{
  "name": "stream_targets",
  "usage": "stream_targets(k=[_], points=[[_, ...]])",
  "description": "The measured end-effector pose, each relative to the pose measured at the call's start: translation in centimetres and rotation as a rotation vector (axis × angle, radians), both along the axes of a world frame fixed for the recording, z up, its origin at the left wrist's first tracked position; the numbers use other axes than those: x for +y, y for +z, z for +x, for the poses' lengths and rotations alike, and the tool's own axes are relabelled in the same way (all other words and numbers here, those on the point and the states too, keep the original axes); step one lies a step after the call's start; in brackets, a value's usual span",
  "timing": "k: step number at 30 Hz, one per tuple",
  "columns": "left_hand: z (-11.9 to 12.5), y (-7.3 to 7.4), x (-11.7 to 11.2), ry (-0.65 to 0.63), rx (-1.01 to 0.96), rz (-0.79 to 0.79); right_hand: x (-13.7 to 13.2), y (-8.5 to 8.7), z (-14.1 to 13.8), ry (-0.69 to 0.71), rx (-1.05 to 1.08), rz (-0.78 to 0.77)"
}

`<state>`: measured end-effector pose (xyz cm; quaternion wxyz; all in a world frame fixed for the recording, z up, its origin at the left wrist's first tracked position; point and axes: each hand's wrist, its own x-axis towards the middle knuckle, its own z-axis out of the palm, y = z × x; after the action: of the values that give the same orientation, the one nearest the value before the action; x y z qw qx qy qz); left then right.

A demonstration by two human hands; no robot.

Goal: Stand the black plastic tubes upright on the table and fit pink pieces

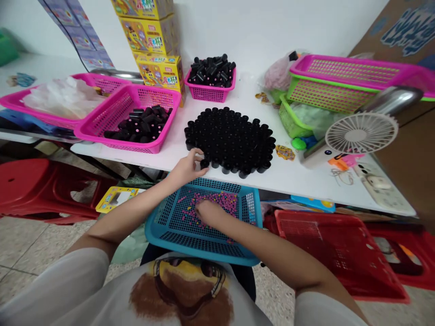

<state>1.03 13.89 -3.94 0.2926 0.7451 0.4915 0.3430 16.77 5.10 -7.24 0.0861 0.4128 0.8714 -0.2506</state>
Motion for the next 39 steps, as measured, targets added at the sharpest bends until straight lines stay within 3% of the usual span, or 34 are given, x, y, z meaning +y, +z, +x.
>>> stream_targets(k=[3, 8, 12, 18, 22, 27, 29, 35, 39], points=[[-3.1, 0.5, 0.2, -0.071, -0.010, -0.012, 1.3, 2.5, 0.7, -0.137, 0.216, 0.058], [-6.4, 0.3, 0.4, -0.129, -0.044, -0.046, 5.5, 5.5, 0.5, -0.458, 0.864, 0.216], [-6.4, -0.3, 0.6, -0.131, -0.124, -0.025, 7.7, 5.8, -0.8, -0.479, 0.844, 0.204], [-6.5, -0.4, 0.6, -0.174, -0.193, -0.055, 8.0, 5.1, -1.1, -0.551, 0.814, 0.184], [-6.8, -0.4, 0.8, -0.191, -0.214, -0.093, 8.0, 5.0, -1.7, -0.606, 0.897, 0.023], [-7.0, -0.3, 1.0, -0.201, -0.205, -0.108, 8.0, 4.6, -3.2, -0.839, 1.056, -0.440], [-7.0, -0.4, 1.0, -0.201, -0.199, -0.108, 8.1, 4.6, -3.7, -0.914, 1.075, -0.557], [-7.1, -0.3, 1.1, -0.210, -0.190, -0.139, 8.5, 4.8, -4.2, -1.031, 1.096, -0.674], [-7.1, -0.3, 1.4, -0.193, -0.174, -0.128, 8.5, 4.5, -4.5, -1.007, 1.122, -0.687]])
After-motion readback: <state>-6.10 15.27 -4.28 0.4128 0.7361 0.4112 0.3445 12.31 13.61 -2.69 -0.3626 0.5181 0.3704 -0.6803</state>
